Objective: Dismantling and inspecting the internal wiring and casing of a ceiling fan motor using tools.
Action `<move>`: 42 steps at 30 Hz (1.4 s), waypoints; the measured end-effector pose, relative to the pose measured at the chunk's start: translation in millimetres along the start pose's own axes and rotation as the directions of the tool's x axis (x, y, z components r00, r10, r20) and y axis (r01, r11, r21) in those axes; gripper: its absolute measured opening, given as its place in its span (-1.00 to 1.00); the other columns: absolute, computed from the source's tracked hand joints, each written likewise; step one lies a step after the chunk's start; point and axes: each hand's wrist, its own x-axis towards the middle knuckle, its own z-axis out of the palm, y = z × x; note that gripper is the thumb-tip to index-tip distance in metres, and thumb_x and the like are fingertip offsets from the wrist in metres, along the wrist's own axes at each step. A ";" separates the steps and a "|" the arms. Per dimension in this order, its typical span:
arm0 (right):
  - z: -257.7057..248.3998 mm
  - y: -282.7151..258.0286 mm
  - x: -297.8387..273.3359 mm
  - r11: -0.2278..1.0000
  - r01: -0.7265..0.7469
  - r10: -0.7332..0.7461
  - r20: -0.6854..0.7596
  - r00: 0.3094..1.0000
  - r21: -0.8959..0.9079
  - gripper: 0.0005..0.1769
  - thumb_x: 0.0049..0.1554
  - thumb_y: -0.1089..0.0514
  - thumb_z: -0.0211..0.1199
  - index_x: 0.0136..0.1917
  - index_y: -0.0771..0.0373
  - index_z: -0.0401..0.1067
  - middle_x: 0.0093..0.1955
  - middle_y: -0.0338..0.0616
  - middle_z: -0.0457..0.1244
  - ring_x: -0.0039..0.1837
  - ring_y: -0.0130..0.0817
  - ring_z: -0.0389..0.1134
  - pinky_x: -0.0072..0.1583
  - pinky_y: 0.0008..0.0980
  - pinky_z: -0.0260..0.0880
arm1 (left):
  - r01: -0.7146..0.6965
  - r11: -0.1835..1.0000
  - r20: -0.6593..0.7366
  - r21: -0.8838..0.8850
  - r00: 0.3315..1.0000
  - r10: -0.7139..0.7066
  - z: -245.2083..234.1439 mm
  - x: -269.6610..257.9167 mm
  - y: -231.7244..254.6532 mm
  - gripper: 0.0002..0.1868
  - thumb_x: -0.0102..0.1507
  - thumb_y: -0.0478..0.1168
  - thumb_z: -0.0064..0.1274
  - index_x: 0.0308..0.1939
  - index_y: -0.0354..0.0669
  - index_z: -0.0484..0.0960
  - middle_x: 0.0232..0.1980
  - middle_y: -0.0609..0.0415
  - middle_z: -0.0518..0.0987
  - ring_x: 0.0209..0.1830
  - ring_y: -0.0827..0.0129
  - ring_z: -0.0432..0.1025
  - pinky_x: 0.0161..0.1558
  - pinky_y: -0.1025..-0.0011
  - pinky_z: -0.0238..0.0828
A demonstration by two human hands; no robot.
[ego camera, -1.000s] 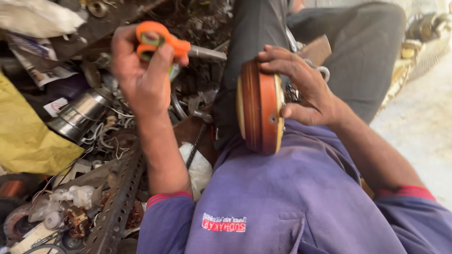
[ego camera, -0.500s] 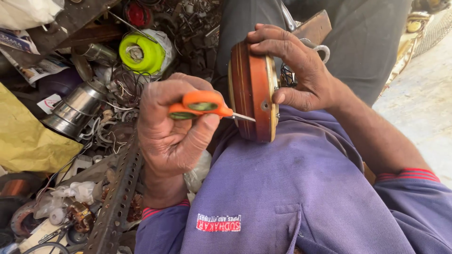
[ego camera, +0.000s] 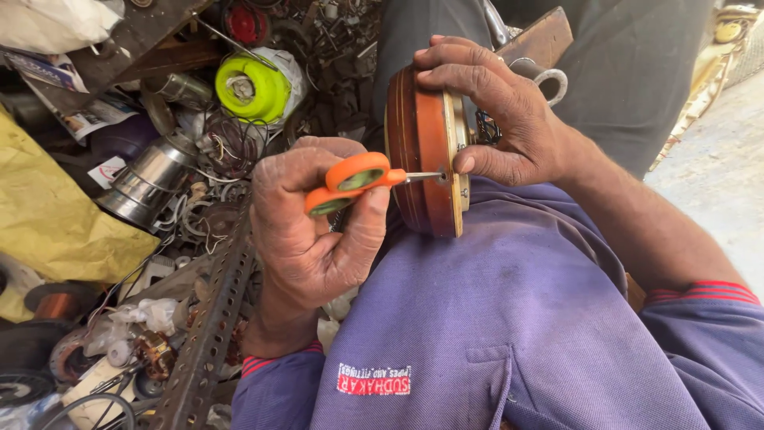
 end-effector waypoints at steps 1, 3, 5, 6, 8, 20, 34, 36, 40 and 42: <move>-0.2 -0.5 0.3 1.000 0.001 -0.001 -0.003 1.000 0.001 -0.13 0.27 -0.35 0.17 0.56 0.33 0.19 0.62 0.13 0.08 0.69 0.06 0.01 0.68 0.03 -0.02 | -0.001 1.000 0.002 0.003 1.000 0.001 2.4 -0.6 0.3 -0.80 0.32 -0.49 0.14 -0.02 -0.26 0.50 -0.10 -0.09 0.61 -0.30 0.35 0.53 -0.26 0.51 0.49; -0.6 -1.7 0.5 1.000 -0.012 0.012 0.008 1.000 0.016 -0.15 0.29 -0.33 0.19 0.56 0.33 0.19 0.62 0.14 0.08 0.69 0.09 0.00 0.68 0.02 -0.01 | -0.093 0.996 -0.089 0.013 0.992 0.094 7.4 -2.6 0.9 -0.66 0.41 -0.44 0.14 0.14 -0.28 0.31 -0.04 -0.09 0.57 -0.14 0.37 0.55 -0.10 0.50 0.57; -0.8 -2.1 1.1 1.000 -0.004 0.004 0.006 1.000 0.026 -0.15 0.29 -0.33 0.19 0.56 0.33 0.19 0.62 0.14 0.08 0.69 0.09 0.01 0.69 0.03 -0.03 | -0.098 0.995 -0.079 0.017 0.992 0.100 7.8 0.8 3.4 -0.66 0.42 -0.44 0.14 0.15 -0.28 0.30 -0.04 -0.08 0.58 -0.13 0.37 0.57 -0.11 0.50 0.61; -1.0 -2.3 1.9 0.999 0.003 -0.003 0.005 1.000 0.034 -0.15 0.29 -0.33 0.20 0.56 0.33 0.19 0.62 0.13 0.08 0.69 0.09 0.01 0.70 0.04 -0.05 | -0.104 0.994 -0.069 0.020 0.992 0.105 7.8 2.6 4.6 -0.66 0.42 -0.45 0.13 0.16 -0.27 0.30 -0.04 -0.06 0.59 -0.12 0.37 0.60 -0.11 0.49 0.64; -1.5 -3.1 1.1 1.000 0.000 0.000 0.008 1.000 0.029 -0.16 0.29 -0.32 0.19 0.56 0.33 0.19 0.62 0.14 0.08 0.69 0.10 0.01 0.68 0.03 -0.03 | -0.157 0.984 -0.016 0.088 0.987 0.159 2.1 19.3 14.1 -0.66 0.39 -0.46 0.14 0.13 -0.31 0.31 -0.02 -0.05 0.58 -0.12 0.35 0.61 -0.11 0.48 0.65; 0.4 -2.3 -0.3 0.997 -0.009 0.009 0.009 1.000 -0.074 -0.15 0.27 -0.36 0.16 0.54 0.31 0.21 0.61 0.15 0.10 0.73 0.16 0.01 0.67 0.06 0.04 | -0.632 0.719 0.394 0.289 0.763 0.513 33.6 4.7 25.3 -0.89 0.40 -0.34 -0.01 -0.11 -0.26 0.36 -0.11 -0.27 0.55 -0.10 -0.06 0.59 -0.02 0.11 0.66; -4.7 2.4 -5.3 0.999 -0.012 0.011 0.013 1.000 0.048 -0.20 0.28 -0.28 0.17 0.54 0.31 0.22 0.60 0.15 0.10 0.74 0.09 0.01 0.65 0.01 -0.01 | -0.754 0.580 0.374 0.308 0.657 0.655 35.1 -13.6 0.5 -0.81 0.47 -0.25 0.08 -0.01 -0.25 0.39 -0.02 -0.25 0.56 0.06 -0.18 0.58 0.16 -0.07 0.62; -5.6 4.1 -6.3 0.996 -0.011 0.009 0.024 1.000 0.090 -0.18 0.25 -0.27 0.23 0.53 0.34 0.24 0.61 0.15 0.10 0.71 0.09 -0.03 0.68 0.04 -0.06 | -0.161 0.925 0.160 -0.343 0.961 0.227 5.6 0.6 13.1 -0.82 0.34 -0.23 0.07 -0.12 -0.17 0.39 -0.06 -0.27 0.57 -0.08 0.03 0.61 -0.03 0.08 0.68; -3.8 8.6 -5.2 0.991 0.012 -0.016 0.027 1.000 0.134 -0.19 0.19 -0.27 0.28 0.50 0.30 0.28 0.59 0.12 0.12 0.69 0.03 0.01 0.69 0.04 -0.05 | -0.182 0.879 -0.347 -0.440 0.938 0.020 -15.0 5.4 -55.2 -0.74 0.51 -0.25 -0.04 0.24 -0.13 0.31 -0.02 -0.15 0.56 -0.15 0.17 0.53 -0.11 0.20 0.62; -3.6 11.4 -7.4 0.990 0.009 -0.010 0.001 1.000 0.141 -0.19 0.17 -0.27 0.29 0.48 0.29 0.31 0.59 0.10 0.13 0.70 0.02 0.00 0.69 0.04 -0.04 | -0.038 0.866 -0.340 -0.499 0.927 -0.155 -35.2 18.2 -109.6 -0.61 0.62 -0.38 -0.04 0.44 -0.22 0.15 0.09 -0.11 0.50 -0.10 0.25 0.51 -0.21 0.29 0.65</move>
